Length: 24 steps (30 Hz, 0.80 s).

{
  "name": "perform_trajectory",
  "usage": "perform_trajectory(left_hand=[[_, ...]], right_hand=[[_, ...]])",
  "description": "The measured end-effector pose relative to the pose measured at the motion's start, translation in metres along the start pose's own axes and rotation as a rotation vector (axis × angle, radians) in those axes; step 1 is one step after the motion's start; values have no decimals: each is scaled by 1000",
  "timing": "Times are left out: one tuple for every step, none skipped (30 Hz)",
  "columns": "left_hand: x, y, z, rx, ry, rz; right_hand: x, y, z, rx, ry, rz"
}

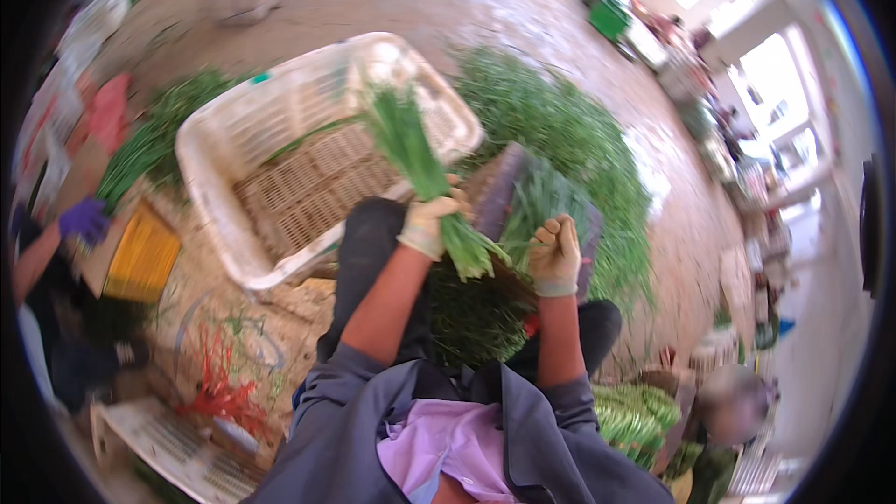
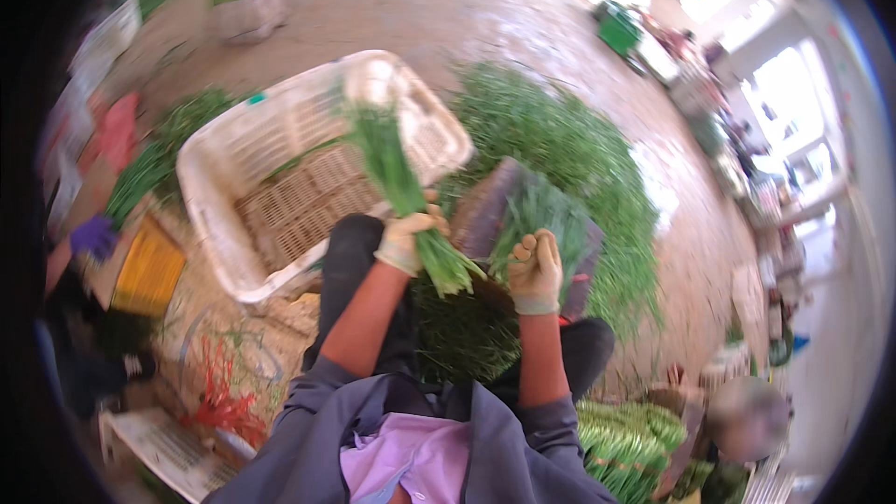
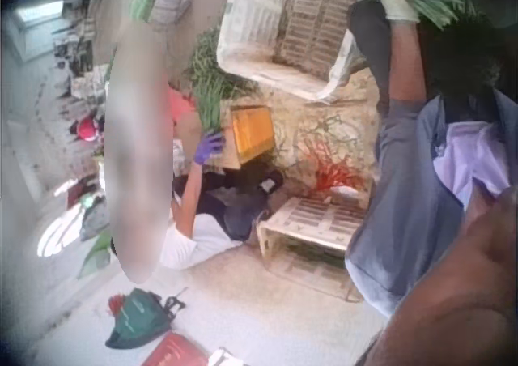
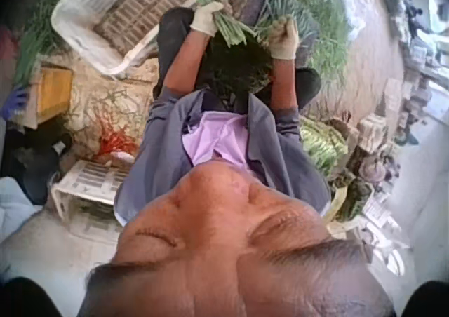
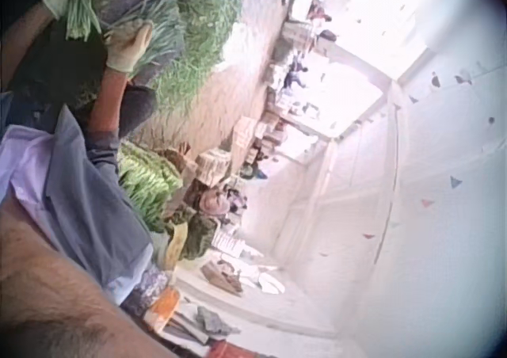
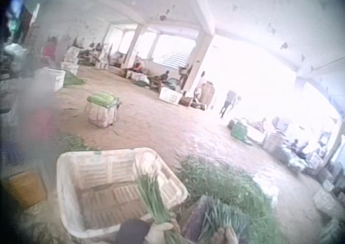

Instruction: The person gathers green onions, aligns them on a wooden board, and ties them into bundles using red string before placing them into a white plastic crate.

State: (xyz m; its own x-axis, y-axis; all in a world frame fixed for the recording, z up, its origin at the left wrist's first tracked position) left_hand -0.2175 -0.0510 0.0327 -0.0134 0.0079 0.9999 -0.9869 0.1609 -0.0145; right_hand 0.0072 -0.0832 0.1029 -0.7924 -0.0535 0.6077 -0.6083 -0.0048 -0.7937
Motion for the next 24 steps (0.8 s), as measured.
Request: perform_trajectory(left_hand=[[3, 0, 0, 18, 31, 27], [-3, 1, -2, 17, -19, 21], [-9, -1, -6, 21, -70, 19], [-10, -1, -5, 7, -60, 17], [-10, -2, -5, 3, -69, 15], [-10, -4, -6, -7, -54, 29], [-9, -3, -4, -8, -38, 36], [-10, -2, -3, -17, -37, 29], [-11, -1, -3, -16, -56, 18], [-10, -1, -1, -15, -71, 10], [-9, -2, 0, -21, -70, 6], [-8, -2, 0, -11, -75, 7], [-7, 0, 1, 4, -82, 6], [-9, 1, 1, 11, -83, -2], [-9, 1, 1, 12, -81, -7], [-10, 1, 0, 33, -57, -6], [-11, 2, 0, 54, -32, -5], [-14, 3, -1, 69, -2, -13], [-13, 3, -2, 74, -1, -15], [-12, 0, -3, 90, 39, -11], [-10, -2, -4, 105, 79, -6], [-10, -3, -4, 114, 82, 29], [-10, -3, -5, 115, 81, 32], [-10, -3, -6, 128, 108, 39]], right_hand=[[-5, -10, 5, 5, -62, -137], [-10, -20, 10, 10, -101, -249], [-14, -29, 14, 19, -147, -359], [-15, -34, 19, -3, -131, -358], [-15, -38, 23, -1, -169, -324], [-14, -42, 25, 3, -210, -290], [-5, -42, 27, -5, -208, -293], [7, -38, 31, 1, -60, 290], [14, -34, 33, 12, 96, 870], [18, -29, 37, 240, 41, 701], [24, -25, 40, 239, 47, 697], [30, -21, 42, 259, 11, 848], [37, -16, 43, 279, -32, 997], [39, -11, 45, 283, -51, 1011], [35, -8, 48, 284, -53, 1006], [33, -4, 49, 274, -70, 1040], [31, -1, 50, 265, -87, 1073], [26, -4, 53, 341, -129, 1110], [17, -5, 55, 343, -135, 1108], [9, -4, 57, 219, -327, 1339], [1, -1, 59, 83, -524, 1560], [6, -3, 61, 47, -506, 1668], [12, -2, 61, 47, -508, 1671], [17, 2, 60, 50, -328, 1547]])
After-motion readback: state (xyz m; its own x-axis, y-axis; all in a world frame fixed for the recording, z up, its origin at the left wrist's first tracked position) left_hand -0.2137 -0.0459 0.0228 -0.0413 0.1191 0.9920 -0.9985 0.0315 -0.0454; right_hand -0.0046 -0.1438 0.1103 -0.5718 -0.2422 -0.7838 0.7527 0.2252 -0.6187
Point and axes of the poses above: each hand's wrist, its own z-axis away from the middle knuckle, its own x-axis out of the palm, y = z × x, the point moved 1 cm from there along -z, towards the middle knuckle, and after that the axes turned 13 degrees about z, right-handed, at the moved point
